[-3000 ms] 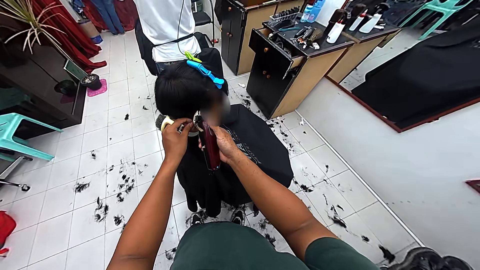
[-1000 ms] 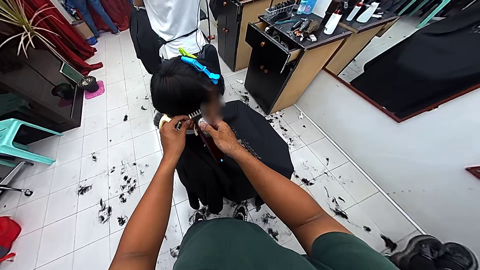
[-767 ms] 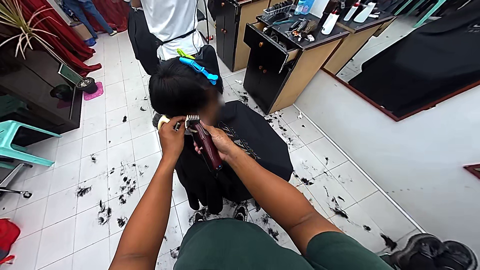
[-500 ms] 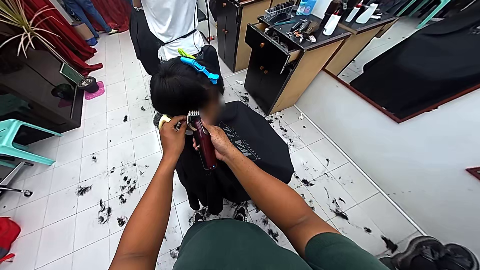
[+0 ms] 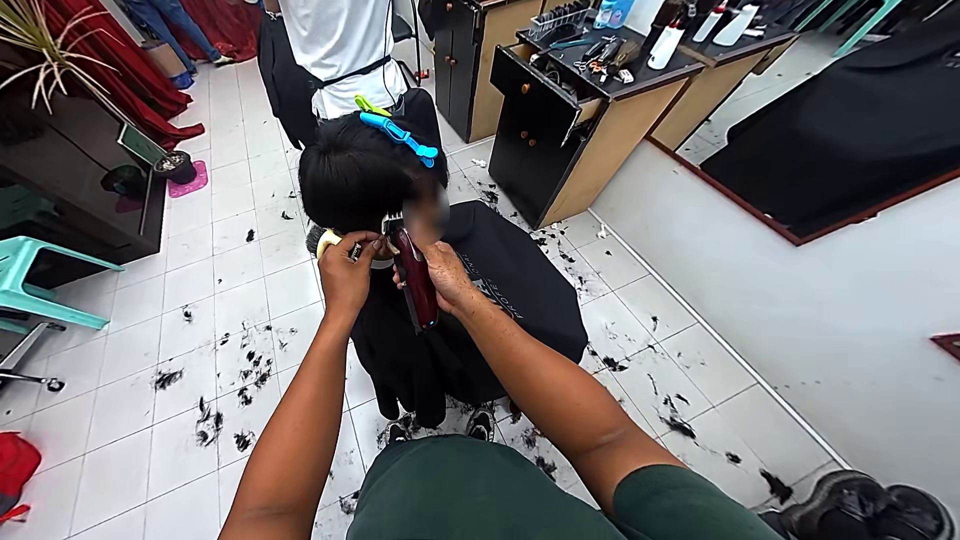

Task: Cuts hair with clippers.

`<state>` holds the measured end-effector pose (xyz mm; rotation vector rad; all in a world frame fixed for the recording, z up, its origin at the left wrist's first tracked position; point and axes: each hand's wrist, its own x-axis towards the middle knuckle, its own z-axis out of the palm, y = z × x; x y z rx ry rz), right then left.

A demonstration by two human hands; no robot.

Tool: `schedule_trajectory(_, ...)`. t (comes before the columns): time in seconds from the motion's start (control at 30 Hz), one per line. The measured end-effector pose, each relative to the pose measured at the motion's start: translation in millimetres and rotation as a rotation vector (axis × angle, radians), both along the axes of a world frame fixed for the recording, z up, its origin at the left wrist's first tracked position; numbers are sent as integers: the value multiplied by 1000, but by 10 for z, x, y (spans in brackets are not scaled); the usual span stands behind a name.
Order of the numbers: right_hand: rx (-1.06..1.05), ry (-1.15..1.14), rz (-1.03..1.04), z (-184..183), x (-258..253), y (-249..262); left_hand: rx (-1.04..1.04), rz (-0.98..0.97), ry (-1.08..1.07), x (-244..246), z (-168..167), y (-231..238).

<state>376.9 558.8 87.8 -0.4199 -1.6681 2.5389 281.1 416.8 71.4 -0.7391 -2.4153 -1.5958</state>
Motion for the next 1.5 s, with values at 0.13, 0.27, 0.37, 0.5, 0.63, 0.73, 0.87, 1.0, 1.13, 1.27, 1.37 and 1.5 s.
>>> schedule_trajectory(0.13,14,-94,77,7,6,37,-16,4,-6,-1,9,-12)
schedule_trajectory(0.27,-8,4,10,18,16,14,0,-3,-14,13,6,-8)
schedule_trajectory(0.37,34,-50,56,27,32,61,-10,-3,-8,15,15,-14)
schedule_trajectory(0.5,16,-54,72,24,36,110,-17,6,-6,25,21,-5)
schedule_trajectory(0.63,55,-26,59,60,32,140,-8,3,3,31,16,2)
schedule_trajectory(0.73,67,-110,107,43,5,194,-8,-2,-18,31,22,5)
schedule_trajectory(0.87,70,111,52,-91,98,140,55,34,66,130,16,-31)
schedule_trajectory(1.0,93,-102,166,-271,552,319,48,-125,319,455,34,-142)
schedule_trajectory(1.13,-75,-308,35,-565,945,474,-153,-671,-286,506,475,140)
schedule_trajectory(1.27,-87,-348,-55,-725,1109,626,-18,-542,-323,401,449,627)
schedule_trajectory(1.37,-87,-298,-93,-790,1211,707,-278,-588,-518,446,444,762)
schedule_trajectory(1.5,-31,-292,-98,-736,1225,851,36,-442,-431,544,410,741)
